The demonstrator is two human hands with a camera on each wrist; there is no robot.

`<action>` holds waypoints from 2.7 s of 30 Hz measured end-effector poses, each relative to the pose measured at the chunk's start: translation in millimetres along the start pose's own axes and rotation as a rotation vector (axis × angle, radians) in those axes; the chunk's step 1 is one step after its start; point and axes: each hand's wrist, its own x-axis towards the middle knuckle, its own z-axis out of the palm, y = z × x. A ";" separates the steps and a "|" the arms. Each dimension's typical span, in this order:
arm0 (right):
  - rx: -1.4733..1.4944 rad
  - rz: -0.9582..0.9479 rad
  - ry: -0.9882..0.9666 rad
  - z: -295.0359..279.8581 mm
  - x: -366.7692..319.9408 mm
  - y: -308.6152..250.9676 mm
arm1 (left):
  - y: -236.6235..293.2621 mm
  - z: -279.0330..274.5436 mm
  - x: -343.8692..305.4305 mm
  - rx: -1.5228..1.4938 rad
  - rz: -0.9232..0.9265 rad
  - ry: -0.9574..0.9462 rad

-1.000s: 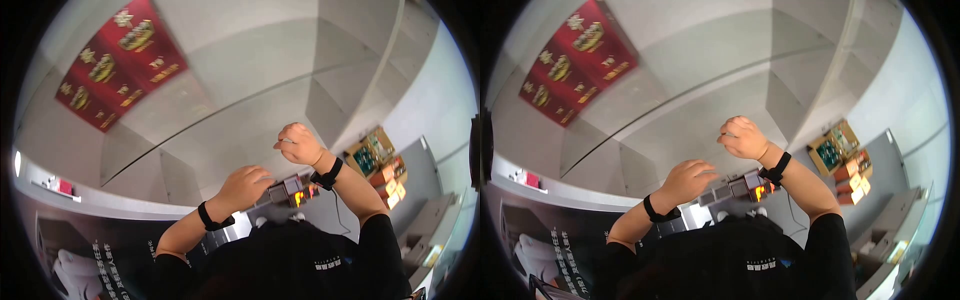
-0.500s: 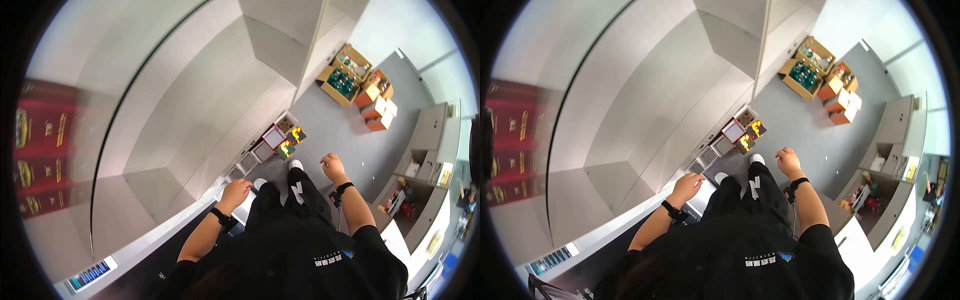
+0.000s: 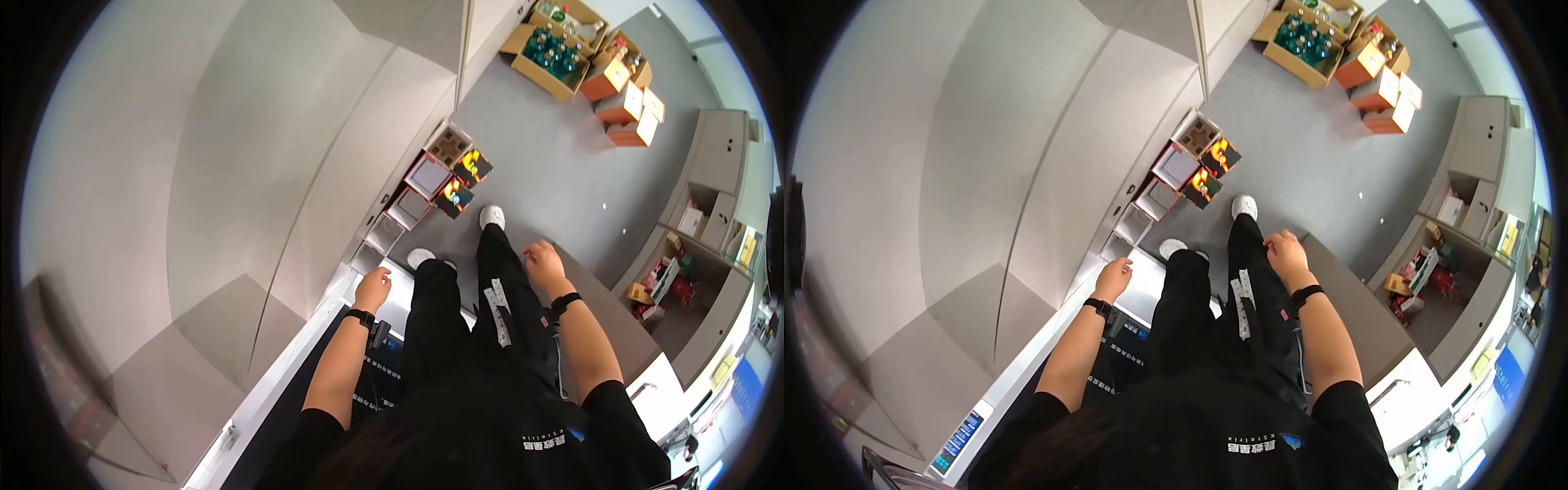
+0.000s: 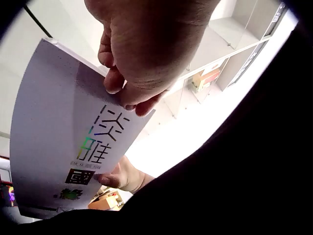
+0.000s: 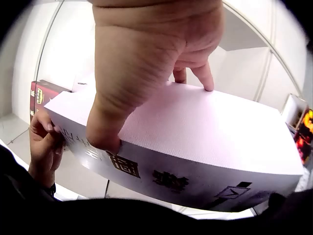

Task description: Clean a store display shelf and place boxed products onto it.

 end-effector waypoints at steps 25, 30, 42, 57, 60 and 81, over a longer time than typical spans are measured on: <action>0.069 0.179 -0.103 30.2 10.4 52.4 | -180.4 194.9 175.6 -0.039 -0.388 -0.211; 0.098 0.199 -0.117 35.3 7.2 57.1 | -207.6 215.4 186.8 0.102 -0.246 -0.181; 0.200 0.079 -0.086 40.6 10.9 34.3 | -170.7 173.7 65.6 0.050 -0.200 -0.144; 0.188 -0.630 -0.512 -20.3 25.7 -106.1 | 82.0 -16.5 -133.3 0.259 0.216 -0.072; 0.096 -0.747 -0.608 -37.3 14.6 -137.7 | 110.1 -30.7 -156.3 0.201 0.366 0.021; 0.066 -1.111 -0.440 -111.5 -8.1 -214.8 | 177.9 -108.5 -254.4 0.131 0.676 0.593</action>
